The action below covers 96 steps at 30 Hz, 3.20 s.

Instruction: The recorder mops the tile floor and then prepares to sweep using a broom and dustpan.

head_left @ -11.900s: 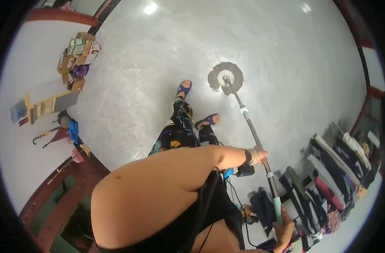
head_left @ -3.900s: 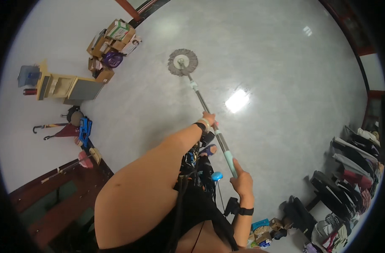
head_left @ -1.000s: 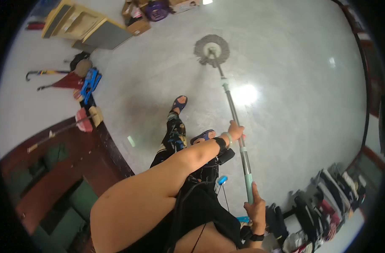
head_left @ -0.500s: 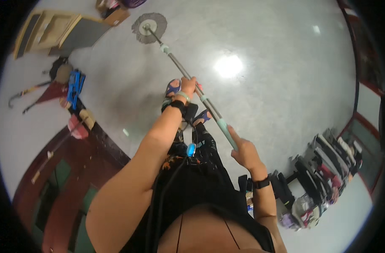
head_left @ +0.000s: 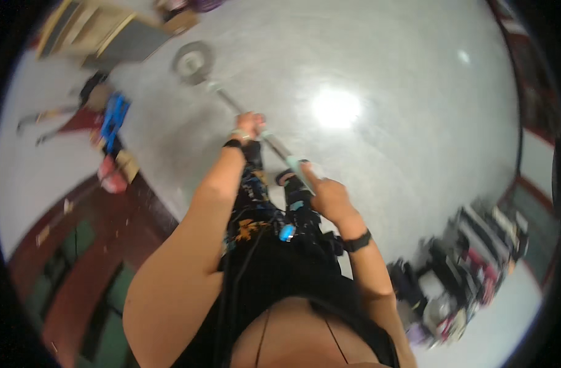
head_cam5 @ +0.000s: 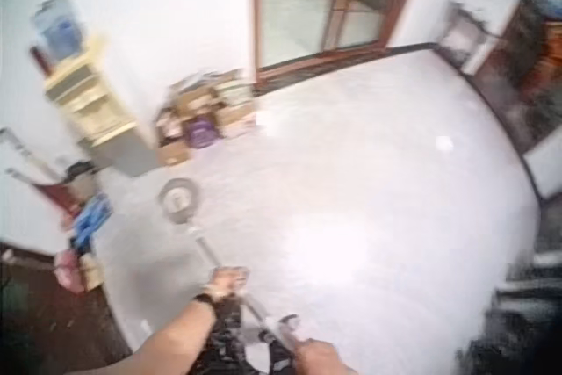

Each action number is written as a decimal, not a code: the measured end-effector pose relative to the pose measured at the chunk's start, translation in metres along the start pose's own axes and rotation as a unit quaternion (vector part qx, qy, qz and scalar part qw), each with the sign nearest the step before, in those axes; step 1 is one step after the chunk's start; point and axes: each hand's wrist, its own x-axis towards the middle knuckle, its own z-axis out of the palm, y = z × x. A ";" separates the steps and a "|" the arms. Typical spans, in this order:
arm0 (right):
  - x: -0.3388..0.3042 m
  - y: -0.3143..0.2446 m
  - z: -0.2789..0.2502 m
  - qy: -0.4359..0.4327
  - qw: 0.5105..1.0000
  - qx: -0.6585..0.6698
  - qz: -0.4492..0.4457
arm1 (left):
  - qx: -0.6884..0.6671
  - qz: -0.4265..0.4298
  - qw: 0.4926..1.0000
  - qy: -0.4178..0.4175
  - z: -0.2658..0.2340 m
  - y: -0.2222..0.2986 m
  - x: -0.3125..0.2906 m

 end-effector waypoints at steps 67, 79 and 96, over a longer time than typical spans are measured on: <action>-0.268 0.214 -0.169 -0.044 0.991 0.026 -0.120 | -0.079 0.064 0.969 0.224 0.338 0.036 -0.298; -0.200 0.180 -0.106 -0.038 0.990 0.114 -0.071 | 0.019 0.034 0.991 0.128 0.232 -0.023 -0.156; 0.080 -0.162 -0.065 -0.021 0.993 0.111 -0.041 | -0.012 0.018 0.987 0.159 -0.137 0.194 -0.045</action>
